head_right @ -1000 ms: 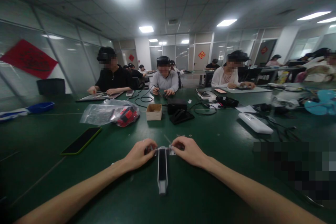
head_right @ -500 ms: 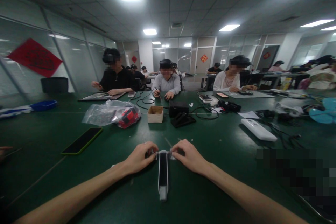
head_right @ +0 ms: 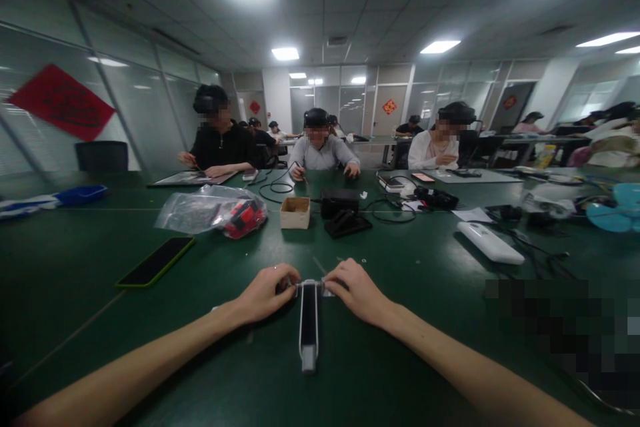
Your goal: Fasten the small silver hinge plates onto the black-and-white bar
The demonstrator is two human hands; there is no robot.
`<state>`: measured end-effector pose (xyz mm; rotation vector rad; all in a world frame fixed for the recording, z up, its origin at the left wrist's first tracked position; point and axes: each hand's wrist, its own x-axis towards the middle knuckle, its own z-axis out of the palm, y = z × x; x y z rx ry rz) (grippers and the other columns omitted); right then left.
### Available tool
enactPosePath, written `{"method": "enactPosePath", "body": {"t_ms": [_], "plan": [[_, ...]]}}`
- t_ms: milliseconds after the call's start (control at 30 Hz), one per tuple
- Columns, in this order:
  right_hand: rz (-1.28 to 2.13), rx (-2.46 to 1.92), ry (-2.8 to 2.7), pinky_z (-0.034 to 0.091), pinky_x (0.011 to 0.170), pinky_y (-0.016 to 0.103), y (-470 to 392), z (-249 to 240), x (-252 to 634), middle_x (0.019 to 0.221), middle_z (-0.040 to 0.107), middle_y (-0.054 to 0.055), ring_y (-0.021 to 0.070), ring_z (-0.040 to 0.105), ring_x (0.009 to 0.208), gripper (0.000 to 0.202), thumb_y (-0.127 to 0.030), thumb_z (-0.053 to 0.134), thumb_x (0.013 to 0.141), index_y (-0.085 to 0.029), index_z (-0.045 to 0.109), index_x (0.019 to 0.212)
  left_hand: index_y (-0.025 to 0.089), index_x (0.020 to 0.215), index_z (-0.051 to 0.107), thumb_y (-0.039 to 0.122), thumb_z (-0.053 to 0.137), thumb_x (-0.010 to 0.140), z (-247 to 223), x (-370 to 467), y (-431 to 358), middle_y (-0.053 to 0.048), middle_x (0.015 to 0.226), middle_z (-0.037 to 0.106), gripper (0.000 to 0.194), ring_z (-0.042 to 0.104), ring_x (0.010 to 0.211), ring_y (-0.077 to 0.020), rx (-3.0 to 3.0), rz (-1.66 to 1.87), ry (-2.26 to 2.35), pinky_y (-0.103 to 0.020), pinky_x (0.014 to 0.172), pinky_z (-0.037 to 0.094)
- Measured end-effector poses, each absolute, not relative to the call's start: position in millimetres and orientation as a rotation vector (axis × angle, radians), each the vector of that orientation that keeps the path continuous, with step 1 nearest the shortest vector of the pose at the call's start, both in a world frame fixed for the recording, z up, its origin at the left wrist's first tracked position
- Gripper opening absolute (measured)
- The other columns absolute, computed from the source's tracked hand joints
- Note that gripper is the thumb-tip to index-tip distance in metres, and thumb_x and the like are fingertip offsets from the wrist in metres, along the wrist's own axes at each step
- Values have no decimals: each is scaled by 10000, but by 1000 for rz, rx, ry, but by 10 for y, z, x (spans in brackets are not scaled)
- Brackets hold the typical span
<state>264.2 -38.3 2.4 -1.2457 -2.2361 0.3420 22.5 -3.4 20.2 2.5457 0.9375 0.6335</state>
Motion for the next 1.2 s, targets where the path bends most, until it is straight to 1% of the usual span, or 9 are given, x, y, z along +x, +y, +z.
{"method": "enactPosePath", "body": {"t_ms": [100,200,367,500,733,1000,1200], "plan": [[336,-1250,-2209,426,760,340,-379,9,2638,912,603,41,187,515,861,225,-357,461,924,-208,626,958,160,915,589,113,527,779,207,225,-39,-10,820,594,156,538,686,-132,2552,623,947,-233,633,430],[354,-1270,-2182,433,732,328,-382,10,2627,903,596,42,183,518,837,193,-342,479,915,-196,606,926,160,915,589,118,529,781,208,221,-41,-9,816,594,153,537,678,-132,2543,609,955,-230,617,425],[327,-1257,-2217,433,737,335,-412,50,2596,892,595,45,183,516,826,186,-311,458,919,-195,605,914,165,923,587,139,525,797,191,211,-36,-10,829,595,142,541,699,-134,2544,638,941,-231,633,428],[322,-1282,-2215,438,725,337,-434,69,2572,880,591,48,187,511,812,122,-290,527,873,-197,602,897,169,925,585,142,528,796,171,210,-29,-10,833,595,143,542,706,-137,2548,642,947,-234,638,427],[402,-1308,-2152,445,722,319,-420,60,2561,871,567,36,172,518,797,81,-241,558,836,-192,586,893,165,923,582,141,533,790,145,201,-17,-11,829,597,144,538,702,-136,2559,650,947,-234,637,420],[461,-1371,-2162,445,711,311,-432,101,2558,888,568,33,169,516,801,115,-276,530,863,-195,596,912,169,920,579,147,532,790,123,190,-12,-9,841,592,140,535,717,-135,2547,665,943,-228,635,419],[418,-1338,-2198,444,708,328,-424,82,2564,878,579,40,177,515,793,149,-296,489,895,-202,603,910,164,916,575,137,525,795,158,195,-34,-9,837,589,134,539,706,-131,2547,647,957,-226,631,422]]}}
